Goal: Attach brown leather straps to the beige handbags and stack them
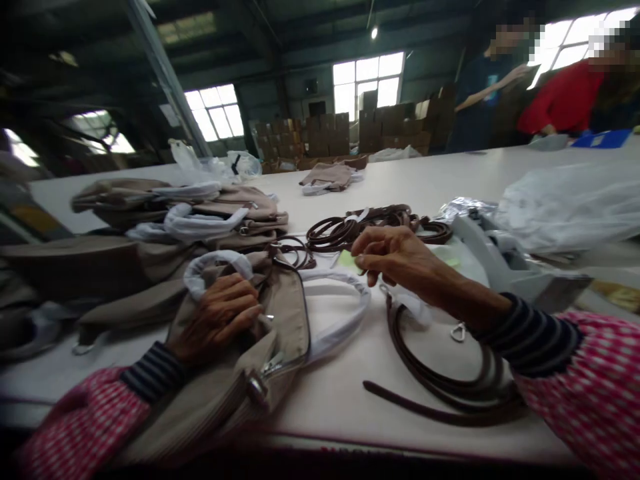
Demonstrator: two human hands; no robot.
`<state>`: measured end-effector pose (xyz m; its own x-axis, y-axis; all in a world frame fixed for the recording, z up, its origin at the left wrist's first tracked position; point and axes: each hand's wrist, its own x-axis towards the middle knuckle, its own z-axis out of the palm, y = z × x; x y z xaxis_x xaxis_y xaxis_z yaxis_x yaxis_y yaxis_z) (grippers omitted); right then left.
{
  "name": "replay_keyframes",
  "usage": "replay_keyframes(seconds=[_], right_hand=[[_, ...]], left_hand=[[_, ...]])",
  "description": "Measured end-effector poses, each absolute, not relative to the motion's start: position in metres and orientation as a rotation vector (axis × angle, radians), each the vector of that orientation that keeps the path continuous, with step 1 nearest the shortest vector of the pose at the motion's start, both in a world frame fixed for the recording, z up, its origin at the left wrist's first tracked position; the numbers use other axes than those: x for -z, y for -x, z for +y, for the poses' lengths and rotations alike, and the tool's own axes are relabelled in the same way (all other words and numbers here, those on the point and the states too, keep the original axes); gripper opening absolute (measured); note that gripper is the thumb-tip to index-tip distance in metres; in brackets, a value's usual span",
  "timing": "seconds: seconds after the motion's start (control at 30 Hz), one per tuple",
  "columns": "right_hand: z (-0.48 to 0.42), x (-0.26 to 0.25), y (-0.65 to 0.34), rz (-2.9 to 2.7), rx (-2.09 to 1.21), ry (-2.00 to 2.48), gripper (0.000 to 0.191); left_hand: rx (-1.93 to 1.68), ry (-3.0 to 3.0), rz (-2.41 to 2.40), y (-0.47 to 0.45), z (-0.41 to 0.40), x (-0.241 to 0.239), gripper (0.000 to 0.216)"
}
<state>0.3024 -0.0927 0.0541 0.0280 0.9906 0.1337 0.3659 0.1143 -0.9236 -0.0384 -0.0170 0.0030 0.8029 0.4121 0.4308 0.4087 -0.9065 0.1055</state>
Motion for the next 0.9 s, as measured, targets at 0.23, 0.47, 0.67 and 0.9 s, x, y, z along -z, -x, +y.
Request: replay_keyframes(seconds=[0.23,0.47,0.67,0.9], right_hand=[[-0.038,-0.022,-0.197,-1.580,-1.257,1.223,0.008],[-0.010,-0.002,-0.162,-1.770,-1.047,1.407,0.007],[-0.009,0.011,-0.150,-1.935,-0.803,1.489,0.009],[-0.015,0.013,-0.154,-2.136,-0.739,1.335,0.014]], left_hand=[[-0.767,-2.925,0.774,0.039,-0.021,-0.006,0.042],[-0.794,-2.932,0.722,0.038,-0.021,-0.006,0.040],[-0.852,-2.938,0.729,0.038,-0.021,-0.005,0.040],[-0.837,-2.947,0.732,0.037,-0.019,-0.011,0.043]])
